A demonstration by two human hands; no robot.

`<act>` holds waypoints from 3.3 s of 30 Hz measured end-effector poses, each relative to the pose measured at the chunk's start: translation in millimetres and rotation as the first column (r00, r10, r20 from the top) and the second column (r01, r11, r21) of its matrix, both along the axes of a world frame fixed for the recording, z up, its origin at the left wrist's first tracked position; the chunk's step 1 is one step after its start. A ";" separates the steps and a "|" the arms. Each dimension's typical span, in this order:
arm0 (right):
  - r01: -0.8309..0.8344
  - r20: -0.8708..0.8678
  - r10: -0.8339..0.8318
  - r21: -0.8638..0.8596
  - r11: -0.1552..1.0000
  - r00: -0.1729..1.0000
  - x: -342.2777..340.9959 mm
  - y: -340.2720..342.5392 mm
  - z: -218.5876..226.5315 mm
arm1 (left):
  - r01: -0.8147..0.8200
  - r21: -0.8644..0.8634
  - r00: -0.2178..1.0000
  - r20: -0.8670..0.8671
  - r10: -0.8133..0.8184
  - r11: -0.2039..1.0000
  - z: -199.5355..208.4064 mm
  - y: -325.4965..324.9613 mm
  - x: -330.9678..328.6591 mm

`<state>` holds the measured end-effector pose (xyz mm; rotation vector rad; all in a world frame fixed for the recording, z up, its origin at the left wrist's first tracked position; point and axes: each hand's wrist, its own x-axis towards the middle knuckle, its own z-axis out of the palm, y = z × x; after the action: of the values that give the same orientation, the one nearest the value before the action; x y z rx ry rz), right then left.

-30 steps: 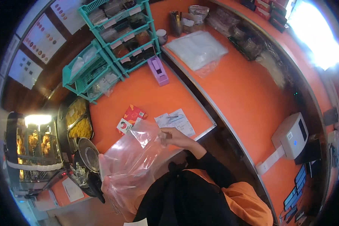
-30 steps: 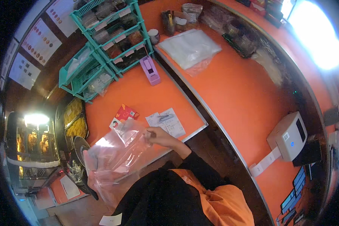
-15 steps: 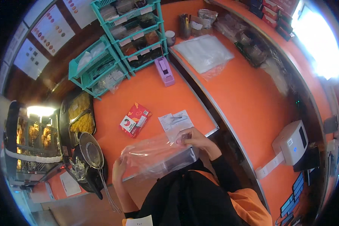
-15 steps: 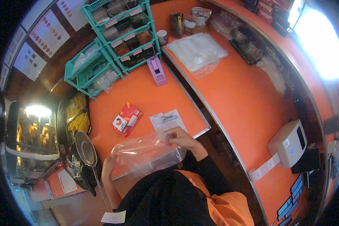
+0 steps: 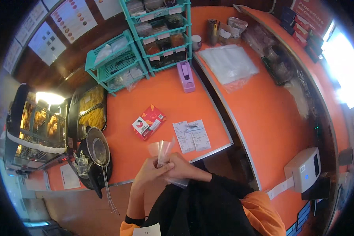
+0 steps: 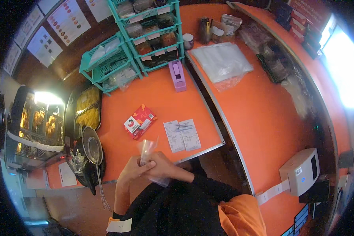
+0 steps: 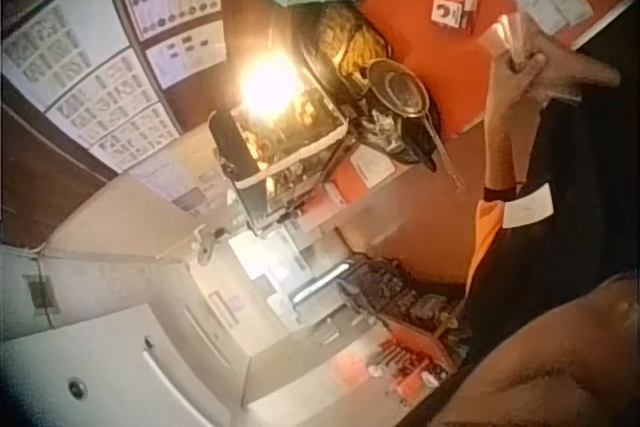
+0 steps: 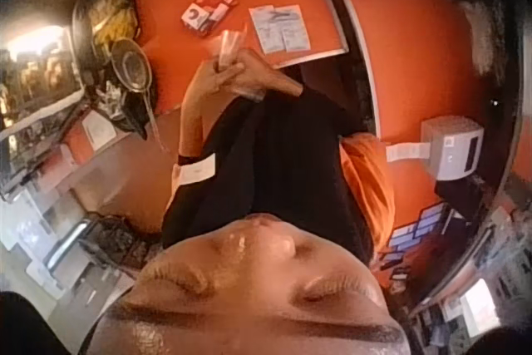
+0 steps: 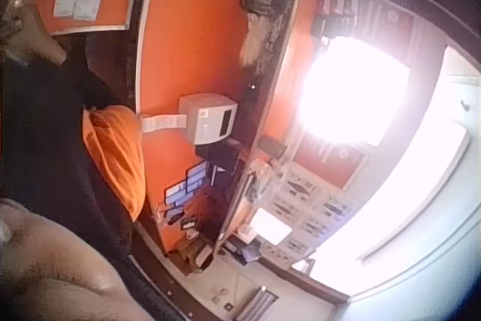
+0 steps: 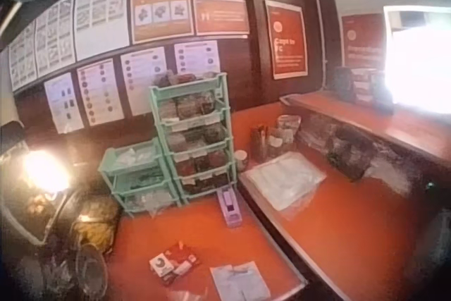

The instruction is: The person checks order devices and receipts, slices fried chicken with a knife on a cutting board, and packs rice, chicken, and egg into a meal box. They hand a packaged order through the service window, close the prepared meal box, and pack it into a plastic bag with a receipt.

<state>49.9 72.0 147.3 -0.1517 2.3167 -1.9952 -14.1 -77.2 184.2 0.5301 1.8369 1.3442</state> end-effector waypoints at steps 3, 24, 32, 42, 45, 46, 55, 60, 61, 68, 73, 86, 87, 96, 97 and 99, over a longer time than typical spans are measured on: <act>-0.060 0.059 0.064 -0.061 0.996 0.996 -3.2 19.9 2.1 | 0.047 -0.059 0.980 0.194 -0.035 0.997 -7.2 -23.2 -13.5; 0.596 -0.470 -0.415 0.350 0.722 0.779 -76.3 94.8 90.9 | -0.586 0.071 0.197 -0.954 0.227 0.807 91.8 17.0 -48.0; 0.577 -0.675 -0.279 0.263 0.774 0.683 -60.5 131.7 126.6 | 0.203 0.068 -0.013 -0.997 0.072 0.977 108.7 12.1 -81.7; 0.484 -0.395 -0.799 -0.644 0.592 0.453 -65.3 131.9 150.3 | -0.299 0.659 0.448 -0.541 0.711 0.690 94.2 57.2 -64.7; 0.716 -0.639 -0.581 -0.068 0.695 0.504 -47.2 127.2 139.6 | -0.314 0.614 0.167 -0.716 0.678 0.725 92.2 27.6 -65.5; 0.774 -0.694 -0.544 0.032 0.632 0.473 -43.1 140.5 135.9 | -0.340 0.587 0.005 -0.781 0.625 0.735 89.7 4.4 -66.3; 0.798 -0.397 -0.826 -0.291 0.527 0.400 -45.6 197.0 119.1 | -0.557 0.352 0.489 -0.593 0.640 0.752 55.3 5.0 -48.1; 0.711 -0.451 -0.677 -0.121 0.693 0.582 -91.2 152.7 49.3 | -0.499 0.030 0.375 -0.893 0.247 0.866 -21.9 17.1 -23.0; 0.684 -0.482 -0.614 -0.040 0.728 0.625 -99.1 127.8 42.0 | -0.403 0.183 0.105 -0.964 0.244 0.897 -24.4 31.5 -18.5; 0.554 -0.797 -0.087 0.333 0.763 0.598 -102.0 102.2 76.2 | -0.512 0.163 0.039 -0.976 0.213 0.844 -55.7 -8.9 -79.3; 0.538 -0.470 -0.310 0.499 0.679 0.827 -102.1 136.4 50.7 | -0.638 0.061 0.043 -0.992 0.114 0.768 -27.6 -24.0 -81.8; 0.105 -0.384 0.204 0.647 0.755 0.900 -139.9 149.3 -45.1 | -0.718 -0.275 0.503 -0.839 0.205 0.639 -57.6 -5.7 -74.6; 0.375 -0.538 0.227 0.779 0.503 0.812 -146.0 146.4 -45.4 | -0.721 -0.272 0.533 -0.806 0.258 0.638 -42.2 8.0 -67.6; -0.011 0.041 -0.026 0.714 0.700 0.999 -163.5 86.7 -42.1 | -0.850 0.155 0.217 -0.767 0.604 0.503 -97.6 -3.8 -57.5; 0.117 -0.107 -0.058 0.725 0.679 0.993 -157.2 76.8 -44.1 | -0.854 0.157 0.212 -0.766 0.607 0.497 -95.9 1.5 -57.7; 0.246 -0.257 -0.082 0.716 0.654 0.963 -159.7 75.0 -44.0 | -0.789 0.072 0.238 -0.880 0.411 0.610 -91.5 7.5 -55.5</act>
<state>-109.8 147.0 103.3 -0.0850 3.1664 -0.9271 -69.6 -69.7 92.7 0.1727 3.3755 1.1486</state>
